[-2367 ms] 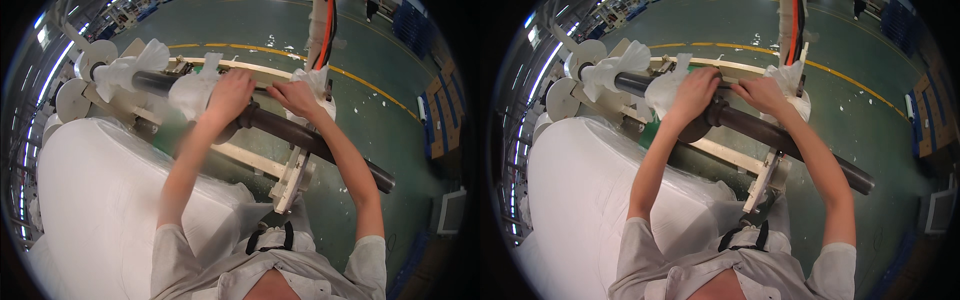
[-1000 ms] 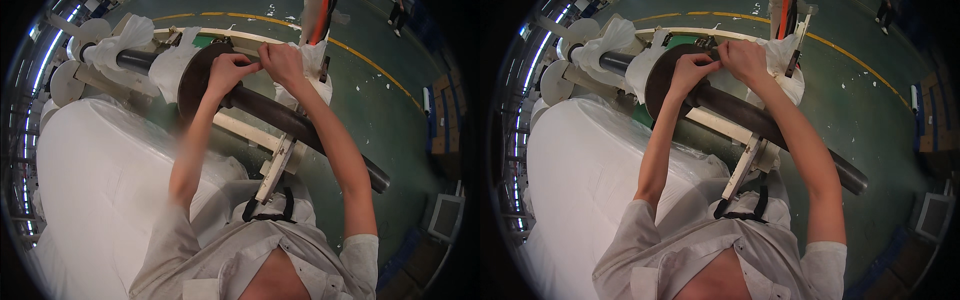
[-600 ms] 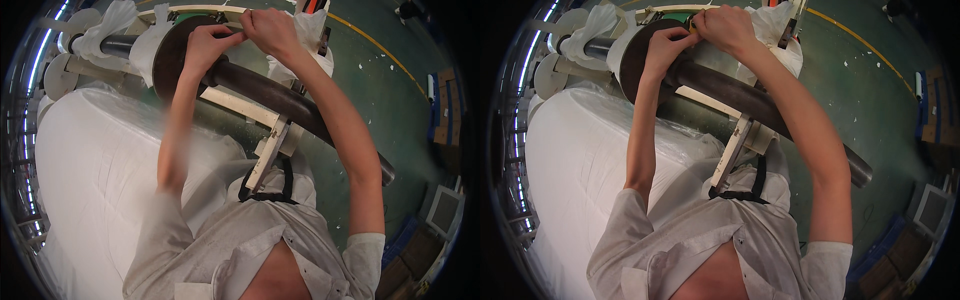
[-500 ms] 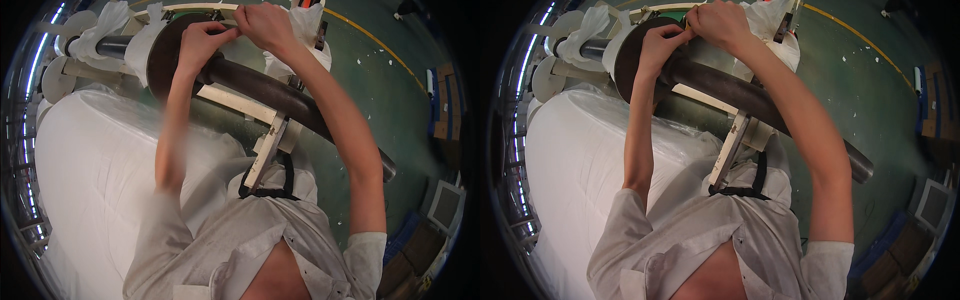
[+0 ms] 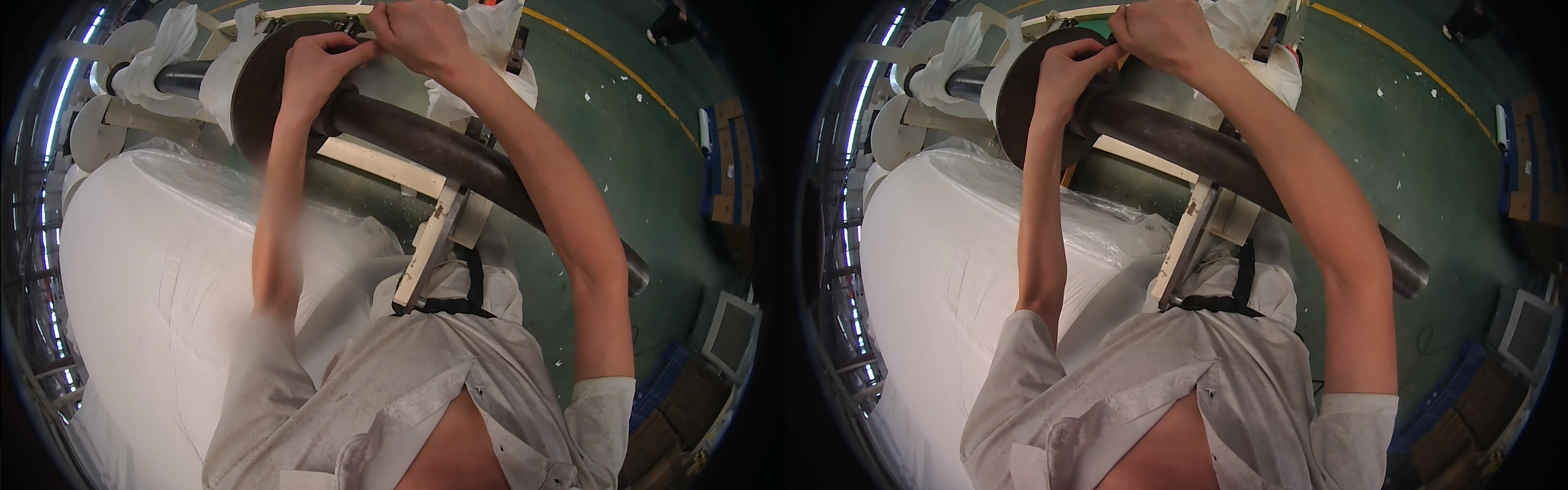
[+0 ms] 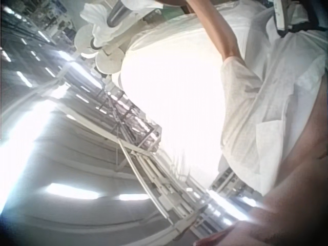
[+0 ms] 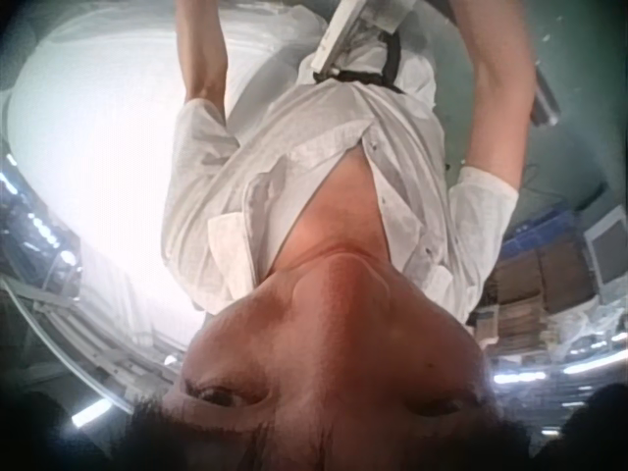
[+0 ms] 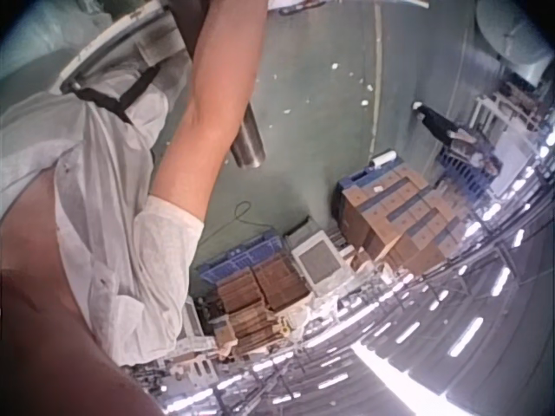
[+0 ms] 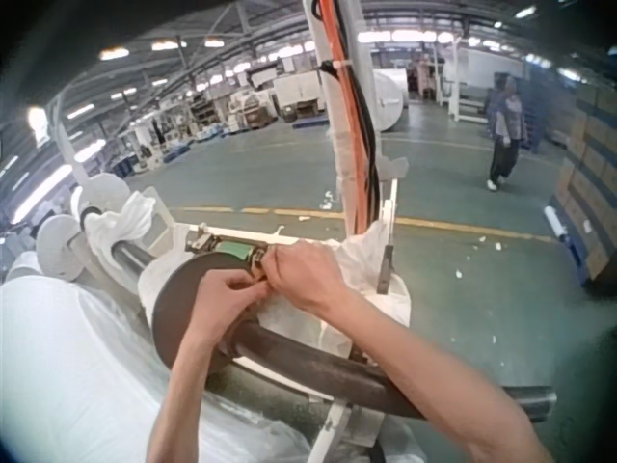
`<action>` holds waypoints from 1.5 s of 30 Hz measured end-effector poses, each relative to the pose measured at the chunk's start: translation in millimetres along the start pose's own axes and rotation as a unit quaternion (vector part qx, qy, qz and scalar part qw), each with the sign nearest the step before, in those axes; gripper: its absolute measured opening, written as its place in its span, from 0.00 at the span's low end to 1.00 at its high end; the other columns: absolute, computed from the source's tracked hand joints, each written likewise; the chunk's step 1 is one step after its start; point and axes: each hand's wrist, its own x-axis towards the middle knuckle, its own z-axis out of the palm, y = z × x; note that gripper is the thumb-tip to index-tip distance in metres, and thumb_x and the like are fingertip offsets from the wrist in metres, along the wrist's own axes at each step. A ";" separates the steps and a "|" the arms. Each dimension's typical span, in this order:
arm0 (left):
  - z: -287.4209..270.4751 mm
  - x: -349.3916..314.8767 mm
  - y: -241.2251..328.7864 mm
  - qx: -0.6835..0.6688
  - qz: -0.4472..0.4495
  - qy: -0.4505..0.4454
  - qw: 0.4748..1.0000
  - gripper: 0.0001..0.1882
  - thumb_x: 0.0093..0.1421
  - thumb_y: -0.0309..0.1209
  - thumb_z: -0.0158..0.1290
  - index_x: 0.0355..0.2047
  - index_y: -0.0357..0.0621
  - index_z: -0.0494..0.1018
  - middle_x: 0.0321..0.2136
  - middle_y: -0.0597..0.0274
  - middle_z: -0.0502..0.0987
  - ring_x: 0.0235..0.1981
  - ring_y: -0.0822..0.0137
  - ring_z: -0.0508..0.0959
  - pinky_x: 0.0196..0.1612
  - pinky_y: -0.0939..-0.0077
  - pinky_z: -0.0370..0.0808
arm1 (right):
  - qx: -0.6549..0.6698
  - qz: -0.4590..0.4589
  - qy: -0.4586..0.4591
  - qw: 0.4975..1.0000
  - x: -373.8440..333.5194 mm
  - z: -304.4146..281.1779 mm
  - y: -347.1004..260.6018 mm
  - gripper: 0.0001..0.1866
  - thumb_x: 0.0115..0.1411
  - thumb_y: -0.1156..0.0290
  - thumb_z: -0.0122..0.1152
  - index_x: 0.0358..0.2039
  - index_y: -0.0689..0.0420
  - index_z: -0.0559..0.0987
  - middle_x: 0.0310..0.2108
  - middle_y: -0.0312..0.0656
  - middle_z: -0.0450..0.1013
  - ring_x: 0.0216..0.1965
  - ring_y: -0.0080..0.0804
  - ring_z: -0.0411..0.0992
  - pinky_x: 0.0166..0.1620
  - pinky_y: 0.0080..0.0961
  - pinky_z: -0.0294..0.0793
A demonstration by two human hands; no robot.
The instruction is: The person is adjusting components on a large industrial spindle by using a small hex wrench to turn bolts, moving between different parts of the machine frame.
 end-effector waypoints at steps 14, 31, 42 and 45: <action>-0.2 -2.0 6.8 0.014 -0.037 -0.011 0.999 0.19 0.52 0.45 0.69 0.28 0.39 0.85 0.19 0.70 0.78 0.24 0.80 0.72 0.31 0.79 0.69 | -0.048 0.050 -0.008 0.998 -1.2 1.2 0.1 0.21 0.62 0.57 0.51 0.18 0.51 0.84 0.18 0.48 0.77 0.22 0.50 0.79 0.30 0.42 0.79; 1.1 1.8 11.1 -0.001 -0.002 -0.070 0.998 0.10 0.60 0.31 0.62 0.27 0.34 0.82 0.21 0.69 0.79 0.26 0.81 0.74 0.31 0.80 0.69 | -0.038 0.120 -0.021 0.992 -7.7 -13.6 -14.6 0.26 0.67 0.58 0.46 0.17 0.55 0.84 0.20 0.52 0.78 0.25 0.56 0.80 0.35 0.47 0.81; -11.6 -0.4 4.1 -0.060 0.088 -0.114 0.988 0.16 0.64 0.40 0.61 0.29 0.39 0.82 0.17 0.74 0.73 0.19 0.83 0.67 0.22 0.82 0.60 | -0.146 0.020 0.063 0.987 -79.4 -73.4 -63.5 0.18 0.65 0.58 0.59 0.45 0.60 0.77 0.38 0.49 0.76 0.44 0.47 0.74 0.46 0.40 0.74; -19.6 -0.4 -14.3 -0.040 0.118 -0.107 0.986 0.16 0.66 0.39 0.59 0.34 0.36 0.82 0.21 0.69 0.76 0.24 0.79 0.73 0.29 0.79 0.68 | -0.164 0.116 -0.070 0.977 -163.2 -140.2 -82.9 0.28 0.66 0.50 0.58 0.54 0.62 0.75 0.44 0.49 0.78 0.49 0.48 0.75 0.52 0.40 0.75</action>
